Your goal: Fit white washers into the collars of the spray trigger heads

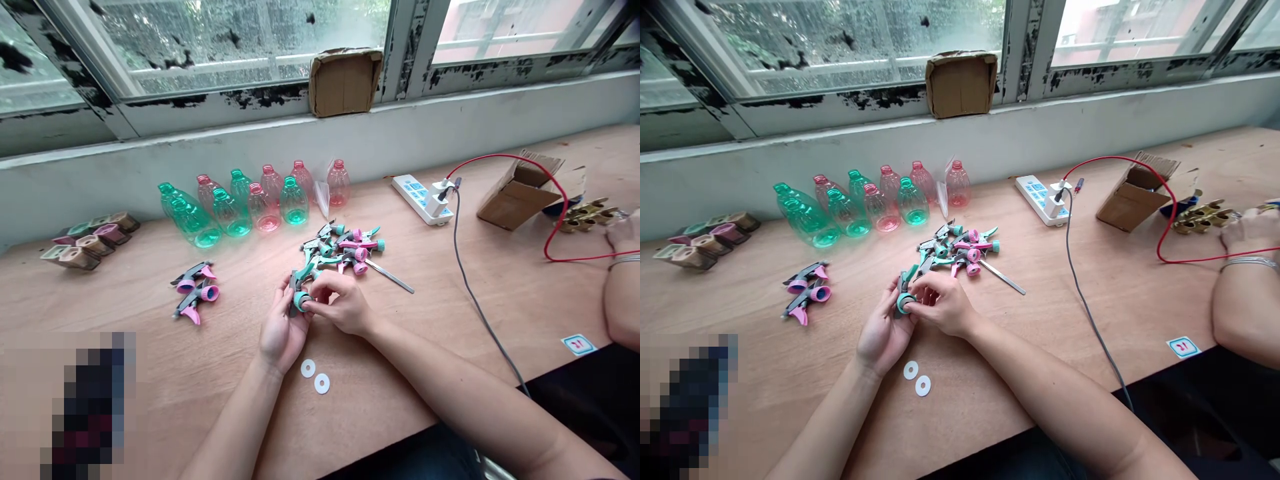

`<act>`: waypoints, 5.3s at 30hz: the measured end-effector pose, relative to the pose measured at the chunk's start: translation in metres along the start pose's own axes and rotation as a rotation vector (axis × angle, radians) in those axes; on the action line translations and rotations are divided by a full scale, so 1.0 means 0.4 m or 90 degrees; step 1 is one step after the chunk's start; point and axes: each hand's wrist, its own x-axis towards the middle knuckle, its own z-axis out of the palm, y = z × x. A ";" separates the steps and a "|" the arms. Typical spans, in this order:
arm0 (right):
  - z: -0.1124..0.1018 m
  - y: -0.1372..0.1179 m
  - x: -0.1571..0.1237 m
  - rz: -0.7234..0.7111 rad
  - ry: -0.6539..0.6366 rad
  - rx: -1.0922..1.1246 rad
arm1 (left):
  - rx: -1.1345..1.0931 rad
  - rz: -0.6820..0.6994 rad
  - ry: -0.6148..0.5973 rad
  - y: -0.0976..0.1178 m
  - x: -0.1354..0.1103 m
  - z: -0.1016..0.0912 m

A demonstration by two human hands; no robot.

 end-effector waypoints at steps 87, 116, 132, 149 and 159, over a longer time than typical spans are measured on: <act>0.014 -0.025 0.002 0.222 0.013 0.143 | 0.351 0.322 -0.007 -0.015 -0.022 -0.028; -0.189 0.012 0.076 -0.028 0.197 -0.473 | 0.738 0.393 0.150 0.122 0.022 -0.060; -0.116 -0.075 0.038 -0.092 -0.361 -0.394 | 1.370 0.379 0.221 0.179 0.042 -0.148; -0.003 -0.096 -0.007 -0.130 -0.703 -0.339 | 1.328 0.474 0.094 0.111 0.047 -0.128; 0.017 -0.102 -0.010 -0.125 -0.684 -0.403 | 1.256 0.522 0.023 0.119 0.065 -0.136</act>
